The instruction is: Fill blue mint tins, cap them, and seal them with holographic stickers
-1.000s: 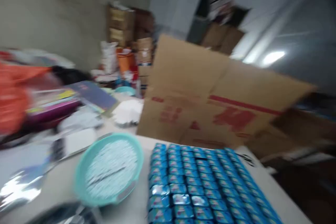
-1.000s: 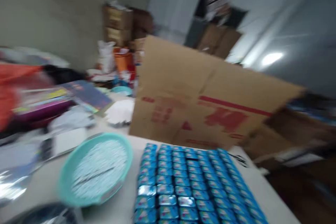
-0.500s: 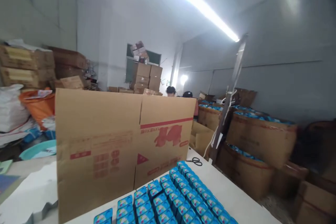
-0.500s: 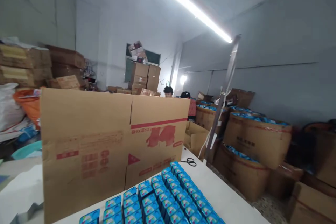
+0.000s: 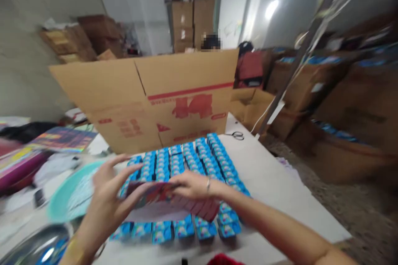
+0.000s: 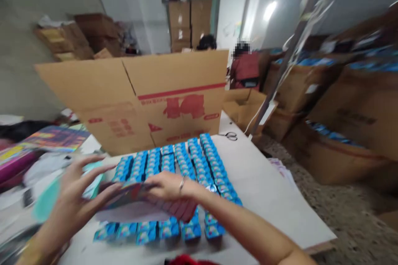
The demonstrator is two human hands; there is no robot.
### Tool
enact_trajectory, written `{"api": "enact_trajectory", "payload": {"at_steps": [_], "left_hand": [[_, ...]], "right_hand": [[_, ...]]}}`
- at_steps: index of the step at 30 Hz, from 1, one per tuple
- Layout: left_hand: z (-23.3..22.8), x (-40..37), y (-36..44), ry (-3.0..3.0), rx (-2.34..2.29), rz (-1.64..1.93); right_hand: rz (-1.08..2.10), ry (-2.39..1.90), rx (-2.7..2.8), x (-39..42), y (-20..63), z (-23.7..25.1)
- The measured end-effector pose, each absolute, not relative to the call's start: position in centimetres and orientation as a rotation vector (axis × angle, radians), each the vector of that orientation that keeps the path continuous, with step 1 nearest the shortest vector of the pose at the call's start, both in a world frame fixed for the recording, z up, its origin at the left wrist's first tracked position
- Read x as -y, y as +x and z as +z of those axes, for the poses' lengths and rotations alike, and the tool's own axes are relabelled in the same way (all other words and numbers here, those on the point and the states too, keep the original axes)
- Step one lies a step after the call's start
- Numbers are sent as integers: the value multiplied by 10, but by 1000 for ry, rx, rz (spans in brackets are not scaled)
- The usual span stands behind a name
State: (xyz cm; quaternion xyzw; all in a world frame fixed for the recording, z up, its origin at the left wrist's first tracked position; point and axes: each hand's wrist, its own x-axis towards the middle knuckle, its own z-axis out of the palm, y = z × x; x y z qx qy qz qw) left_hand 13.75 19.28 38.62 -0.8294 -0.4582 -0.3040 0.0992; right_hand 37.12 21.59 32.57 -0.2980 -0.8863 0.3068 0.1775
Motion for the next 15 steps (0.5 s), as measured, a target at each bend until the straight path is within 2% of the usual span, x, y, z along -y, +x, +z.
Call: {"api": "enact_trajectory", "payload": {"at_steps": [2, 4, 9, 15], "left_hand": [[381, -195, 188, -2745, 1451, -774], [372, -208, 227, -2996, 1535, -661], [332, -248, 281, -3035, 1737, -636], [253, -294, 327, -3025, 1568, -464]], "right_hand": [[1161, -825, 2423, -221, 425, 321], [1324, -825, 2377, -231, 472, 318], [1434, -951, 2380, -270, 552, 293], [1578, -981, 2395, -321, 564, 223]]}}
